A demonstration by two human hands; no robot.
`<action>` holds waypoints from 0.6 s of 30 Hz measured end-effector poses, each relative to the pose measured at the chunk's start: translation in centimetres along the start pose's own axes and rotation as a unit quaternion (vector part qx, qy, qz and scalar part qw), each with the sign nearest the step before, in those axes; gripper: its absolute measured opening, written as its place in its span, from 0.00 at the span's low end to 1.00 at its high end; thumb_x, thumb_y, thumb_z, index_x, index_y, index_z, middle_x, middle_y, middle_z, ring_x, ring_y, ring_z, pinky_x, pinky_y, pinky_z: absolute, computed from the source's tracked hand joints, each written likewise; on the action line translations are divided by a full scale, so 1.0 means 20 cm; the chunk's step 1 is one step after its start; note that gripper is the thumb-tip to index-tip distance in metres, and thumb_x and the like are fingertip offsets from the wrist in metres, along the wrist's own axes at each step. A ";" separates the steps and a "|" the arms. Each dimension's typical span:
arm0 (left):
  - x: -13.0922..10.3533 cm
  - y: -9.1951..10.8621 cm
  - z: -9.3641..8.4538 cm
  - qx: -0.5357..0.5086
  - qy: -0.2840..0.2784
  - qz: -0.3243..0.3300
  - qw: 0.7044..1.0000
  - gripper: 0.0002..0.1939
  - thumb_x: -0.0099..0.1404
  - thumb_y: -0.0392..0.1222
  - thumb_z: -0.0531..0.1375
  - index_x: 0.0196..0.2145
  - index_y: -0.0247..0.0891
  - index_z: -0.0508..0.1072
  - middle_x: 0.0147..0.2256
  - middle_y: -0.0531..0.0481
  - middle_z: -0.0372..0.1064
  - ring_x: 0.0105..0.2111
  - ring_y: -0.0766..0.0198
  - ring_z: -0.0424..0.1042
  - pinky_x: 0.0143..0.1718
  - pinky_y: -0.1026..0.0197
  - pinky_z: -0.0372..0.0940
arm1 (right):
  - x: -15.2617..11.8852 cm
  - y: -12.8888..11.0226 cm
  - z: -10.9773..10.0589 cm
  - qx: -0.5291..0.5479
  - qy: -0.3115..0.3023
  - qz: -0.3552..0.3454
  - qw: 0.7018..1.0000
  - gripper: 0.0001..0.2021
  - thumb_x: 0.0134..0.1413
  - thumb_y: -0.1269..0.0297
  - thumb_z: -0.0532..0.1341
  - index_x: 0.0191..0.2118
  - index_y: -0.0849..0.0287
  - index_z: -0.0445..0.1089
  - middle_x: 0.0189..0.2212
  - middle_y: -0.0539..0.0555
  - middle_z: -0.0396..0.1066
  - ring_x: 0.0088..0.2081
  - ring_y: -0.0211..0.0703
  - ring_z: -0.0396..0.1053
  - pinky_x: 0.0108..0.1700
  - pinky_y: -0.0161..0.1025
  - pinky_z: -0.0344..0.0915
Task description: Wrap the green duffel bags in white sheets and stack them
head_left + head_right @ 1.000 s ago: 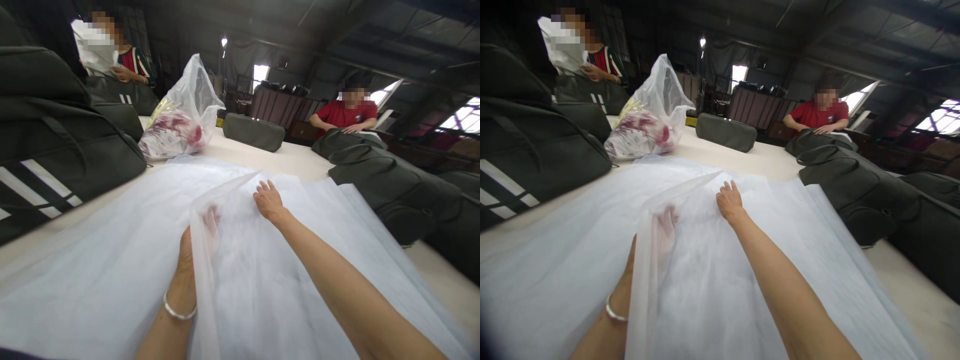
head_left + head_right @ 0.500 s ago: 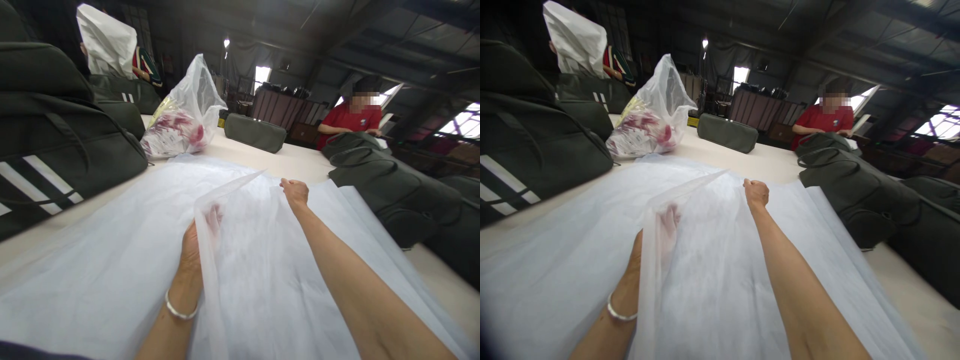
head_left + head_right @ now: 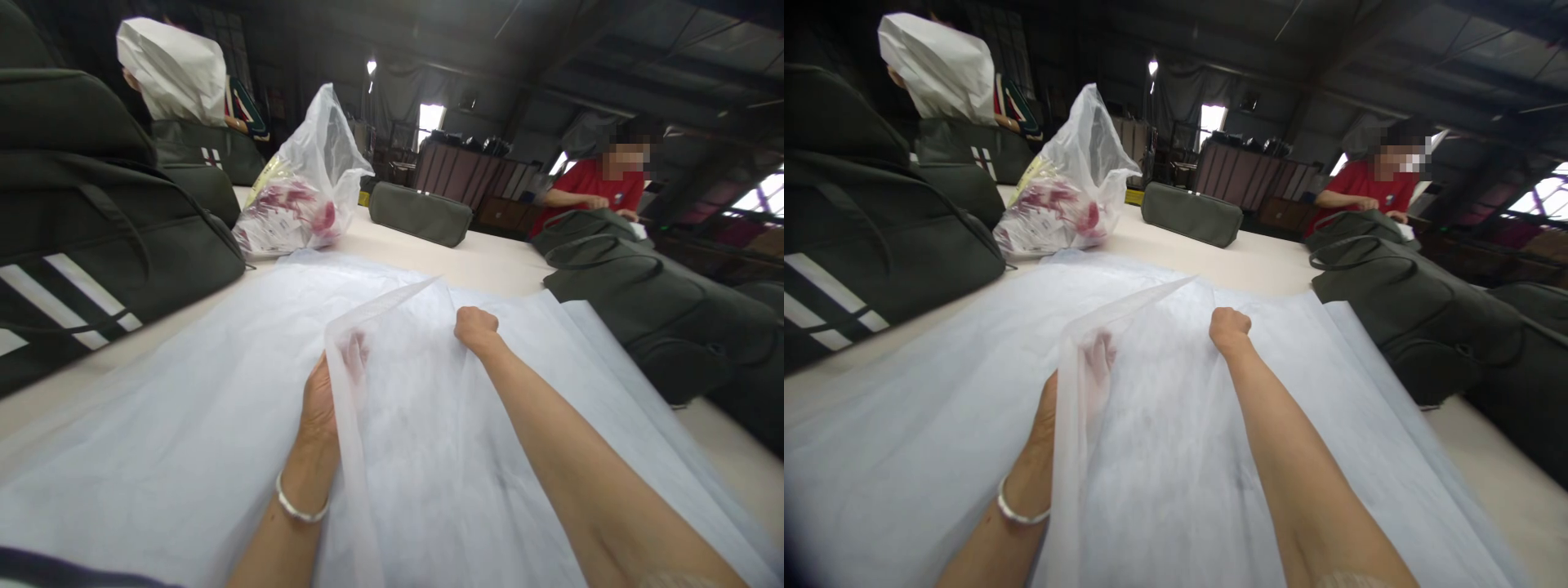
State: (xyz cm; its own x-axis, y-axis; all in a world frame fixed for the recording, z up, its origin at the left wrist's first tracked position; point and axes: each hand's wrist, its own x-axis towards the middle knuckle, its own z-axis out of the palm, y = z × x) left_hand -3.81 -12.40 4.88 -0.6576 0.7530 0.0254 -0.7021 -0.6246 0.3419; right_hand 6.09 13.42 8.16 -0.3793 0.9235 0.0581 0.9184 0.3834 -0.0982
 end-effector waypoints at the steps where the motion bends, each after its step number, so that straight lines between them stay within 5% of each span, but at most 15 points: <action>1: 0.00 0.00 0.00 0.001 0.004 -0.002 1.000 0.07 0.66 0.39 0.60 0.38 0.36 0.78 0.38 0.47 0.79 0.49 0.59 0.74 0.57 0.57 0.67 | 0.00 0.02 -0.02 0.002 0.010 0.011 1.000 0.10 0.51 0.67 0.62 0.40 0.61 0.75 0.40 0.65 0.75 0.45 0.56 0.74 0.45 0.47 0.67; 5: 0.00 0.00 0.00 0.014 0.021 -0.006 1.000 0.07 0.65 0.41 0.61 0.37 0.36 0.78 0.37 0.47 0.79 0.49 0.59 0.75 0.56 0.58 0.68 | 0.03 0.05 -0.08 0.175 0.159 0.035 0.971 0.10 0.56 0.61 0.58 0.40 0.58 0.73 0.38 0.58 0.76 0.41 0.48 0.73 0.44 0.42 0.68; 8: 0.00 0.00 0.01 0.023 0.025 -0.007 0.999 0.07 0.65 0.41 0.61 0.37 0.36 0.78 0.37 0.48 0.79 0.49 0.58 0.74 0.56 0.57 0.68 | 0.03 0.02 -0.06 0.434 0.312 0.061 0.843 0.16 0.57 0.57 0.56 0.46 0.62 0.70 0.38 0.58 0.75 0.37 0.42 0.73 0.41 0.37 0.69; 10: 0.00 0.00 0.01 0.032 0.028 -0.005 0.999 0.07 0.65 0.41 0.61 0.37 0.36 0.78 0.38 0.47 0.79 0.50 0.57 0.73 0.56 0.56 0.68 | 0.01 -0.01 -0.01 0.530 0.266 0.060 0.803 0.22 0.58 0.56 0.55 0.54 0.65 0.65 0.40 0.59 0.74 0.35 0.41 0.73 0.36 0.36 0.69; 14: -0.01 0.00 0.01 0.047 0.033 0.005 0.998 0.08 0.66 0.42 0.60 0.38 0.37 0.78 0.40 0.47 0.78 0.52 0.55 0.72 0.55 0.54 0.69 | -0.08 -0.05 0.10 0.542 0.000 -0.030 0.840 0.31 0.59 0.50 0.55 0.64 0.61 0.55 0.49 0.61 0.72 0.35 0.43 0.76 0.38 0.39 0.71; 16: -0.01 0.00 0.01 0.051 0.034 0.008 0.998 0.08 0.66 0.42 0.60 0.38 0.37 0.77 0.40 0.47 0.78 0.52 0.55 0.72 0.56 0.54 0.68 | -0.12 -0.04 0.14 0.441 0.013 -0.068 0.895 0.29 0.61 0.51 0.54 0.63 0.60 0.57 0.56 0.62 0.68 0.47 0.47 0.74 0.50 0.45 0.69; 18: -0.01 0.00 0.01 0.051 0.032 0.010 0.998 0.08 0.66 0.41 0.60 0.38 0.37 0.77 0.40 0.47 0.78 0.52 0.55 0.72 0.56 0.54 0.68 | -0.16 -0.01 0.18 0.292 0.040 -0.110 0.949 0.30 0.60 0.50 0.55 0.63 0.61 0.58 0.62 0.63 0.60 0.61 0.54 0.61 0.63 0.52 0.55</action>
State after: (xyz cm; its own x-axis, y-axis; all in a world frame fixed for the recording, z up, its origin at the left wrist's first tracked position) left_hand -3.61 -12.52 5.05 -0.6893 0.7240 -0.0269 -0.6599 -0.6121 0.4359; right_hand 6.76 10.53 4.38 -0.5239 0.8247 0.2132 0.5900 0.5318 -0.6075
